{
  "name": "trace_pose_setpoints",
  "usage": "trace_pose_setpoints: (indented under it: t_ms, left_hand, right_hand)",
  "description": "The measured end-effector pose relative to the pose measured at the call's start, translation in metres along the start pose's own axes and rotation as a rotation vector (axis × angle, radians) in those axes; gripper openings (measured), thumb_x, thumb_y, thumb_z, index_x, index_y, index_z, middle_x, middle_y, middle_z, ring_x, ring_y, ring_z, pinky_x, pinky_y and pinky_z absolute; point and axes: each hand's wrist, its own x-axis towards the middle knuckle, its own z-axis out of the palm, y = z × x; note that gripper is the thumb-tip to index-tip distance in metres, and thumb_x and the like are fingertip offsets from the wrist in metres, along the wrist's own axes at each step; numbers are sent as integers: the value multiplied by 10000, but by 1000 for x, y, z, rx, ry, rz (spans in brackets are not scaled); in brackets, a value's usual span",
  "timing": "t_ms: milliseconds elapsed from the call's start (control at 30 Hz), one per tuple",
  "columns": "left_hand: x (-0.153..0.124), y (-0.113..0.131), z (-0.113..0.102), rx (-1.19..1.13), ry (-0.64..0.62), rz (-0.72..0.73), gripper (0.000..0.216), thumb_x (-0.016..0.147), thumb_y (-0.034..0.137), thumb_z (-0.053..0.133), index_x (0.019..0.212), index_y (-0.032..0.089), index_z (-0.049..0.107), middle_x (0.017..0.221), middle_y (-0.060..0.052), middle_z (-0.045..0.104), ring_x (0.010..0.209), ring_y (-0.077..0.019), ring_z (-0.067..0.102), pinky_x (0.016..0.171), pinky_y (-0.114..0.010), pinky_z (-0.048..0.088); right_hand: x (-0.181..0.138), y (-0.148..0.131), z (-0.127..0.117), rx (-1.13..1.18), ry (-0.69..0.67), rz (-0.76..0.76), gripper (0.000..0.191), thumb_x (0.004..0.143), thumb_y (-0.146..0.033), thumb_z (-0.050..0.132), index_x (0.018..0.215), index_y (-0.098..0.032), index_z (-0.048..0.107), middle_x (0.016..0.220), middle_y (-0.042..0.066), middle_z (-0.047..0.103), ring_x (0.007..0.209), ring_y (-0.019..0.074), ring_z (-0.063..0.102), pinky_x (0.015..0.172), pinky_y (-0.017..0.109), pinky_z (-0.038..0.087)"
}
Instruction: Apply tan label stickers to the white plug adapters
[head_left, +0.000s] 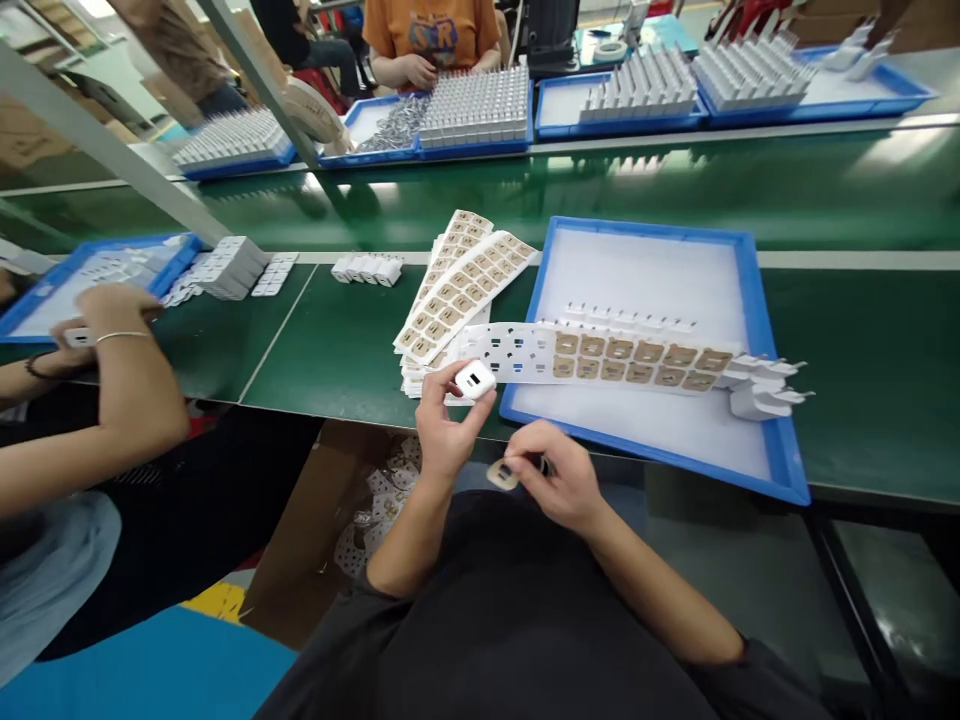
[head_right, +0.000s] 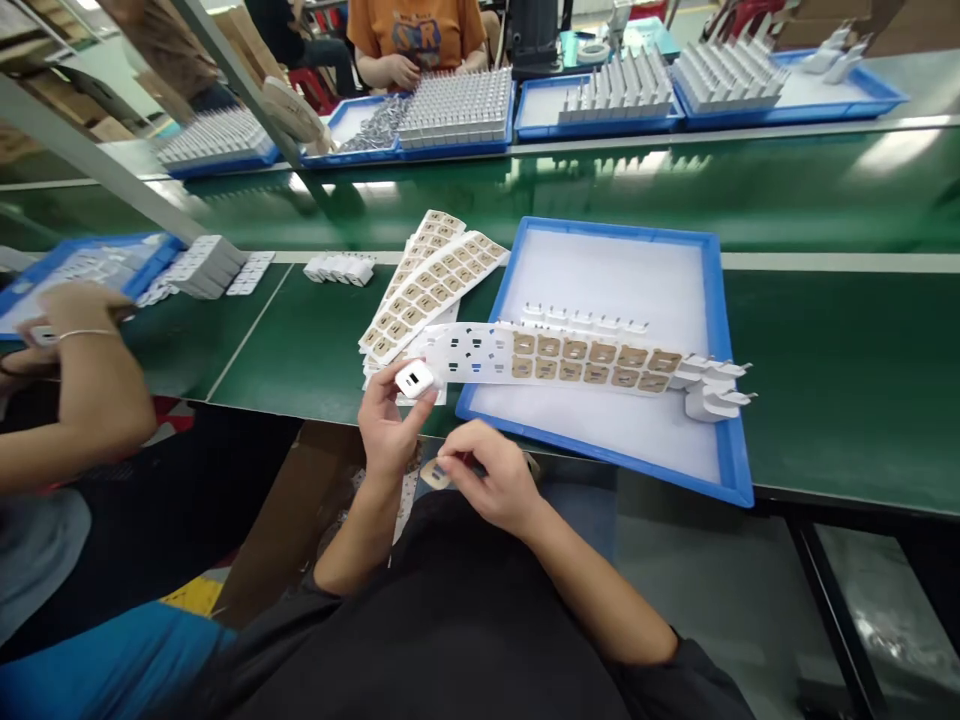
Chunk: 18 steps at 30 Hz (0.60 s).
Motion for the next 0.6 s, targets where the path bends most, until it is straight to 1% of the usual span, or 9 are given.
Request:
trace_pose_setpoints:
  t_ms: [67, 100, 133, 233, 300, 333, 400, 467, 600]
  left_hand:
    - [8, -12, -15, -40, 66, -29, 407, 831, 304, 783, 1204, 226, 642, 1164, -83, 702, 1055, -211, 701, 892, -316, 575]
    - [13, -19, -22, -46, 95, -42, 411, 820, 298, 785, 1191, 218, 626, 1162, -82, 694, 1062, -210, 700, 887, -306, 574]
    - [18, -26, -30, -40, 126, -58, 419, 808, 289, 786, 1180, 211, 609, 1158, -81, 684, 1068, -208, 697, 879, -296, 573]
    - [39, -51, -54, 7, 207, -108, 458, 774, 264, 773, 1174, 198, 560, 1177, -88, 645, 1066, -203, 694, 843, -271, 574]
    - [59, -70, -69, 64, 225, -159, 481, 760, 256, 753, 1190, 189, 550, 1226, -103, 617, 1045, -201, 700, 815, -263, 577]
    - [71, -81, -77, 103, 222, -195, 480, 757, 257, 742, 1193, 184, 556, 1243, -109, 612, 1032, -200, 702, 808, -261, 577]
    - [96, -103, -90, 197, 194, -265, 445, 760, 268, 727, 1171, 173, 583, 1232, -109, 637, 1033, -204, 697, 824, -266, 573]
    - [120, -125, -99, 315, 159, -292, 414, 761, 273, 730, 1145, 174, 612, 1194, -93, 678, 1075, -212, 678, 868, -278, 558]
    - [157, -161, -107, 510, 96, -338, 398, 745, 235, 749, 1126, 195, 640, 1153, -43, 714, 1044, -194, 666, 916, -292, 523]
  right_hand:
    - [-7, 17, 29, 47, -278, 236, 113, 978, -275, 584, 945, -208, 669, 806, 35, 708, 668, 151, 648, 632, 266, 533]
    - [-11, 27, 47, 30, -403, 338, 126, 977, -269, 577, 949, -193, 673, 802, 36, 719, 669, 149, 658, 645, 259, 535]
    - [-14, 38, 66, -25, -491, 425, 143, 984, -246, 549, 963, -181, 675, 811, 43, 731, 688, 151, 673, 664, 254, 539]
    - [-24, 66, 121, -94, -615, 451, 209, 932, -100, 523, 1021, -151, 705, 866, 79, 771, 743, 178, 710, 715, 276, 552]
    - [-29, 78, 145, -122, -704, 431, 253, 842, -41, 586, 1017, -150, 733, 901, 92, 788, 780, 202, 729, 744, 291, 560]
    - [-31, 81, 152, -133, -746, 419, 272, 800, -26, 614, 1005, -148, 746, 929, 102, 792, 811, 218, 737, 760, 298, 564]
    - [-33, 84, 154, -151, -808, 393, 286, 758, -19, 647, 986, -144, 765, 1005, 128, 793, 900, 249, 746, 807, 313, 569]
    - [-30, 82, 144, -156, -841, 365, 286, 794, -39, 636, 1021, -146, 772, 1096, 141, 781, 997, 260, 740, 875, 328, 566]
    - [-13, 67, 99, -121, -842, 299, 304, 933, -141, 575, 1191, -174, 734, 1214, 121, 752, 1115, 233, 712, 993, 328, 532]
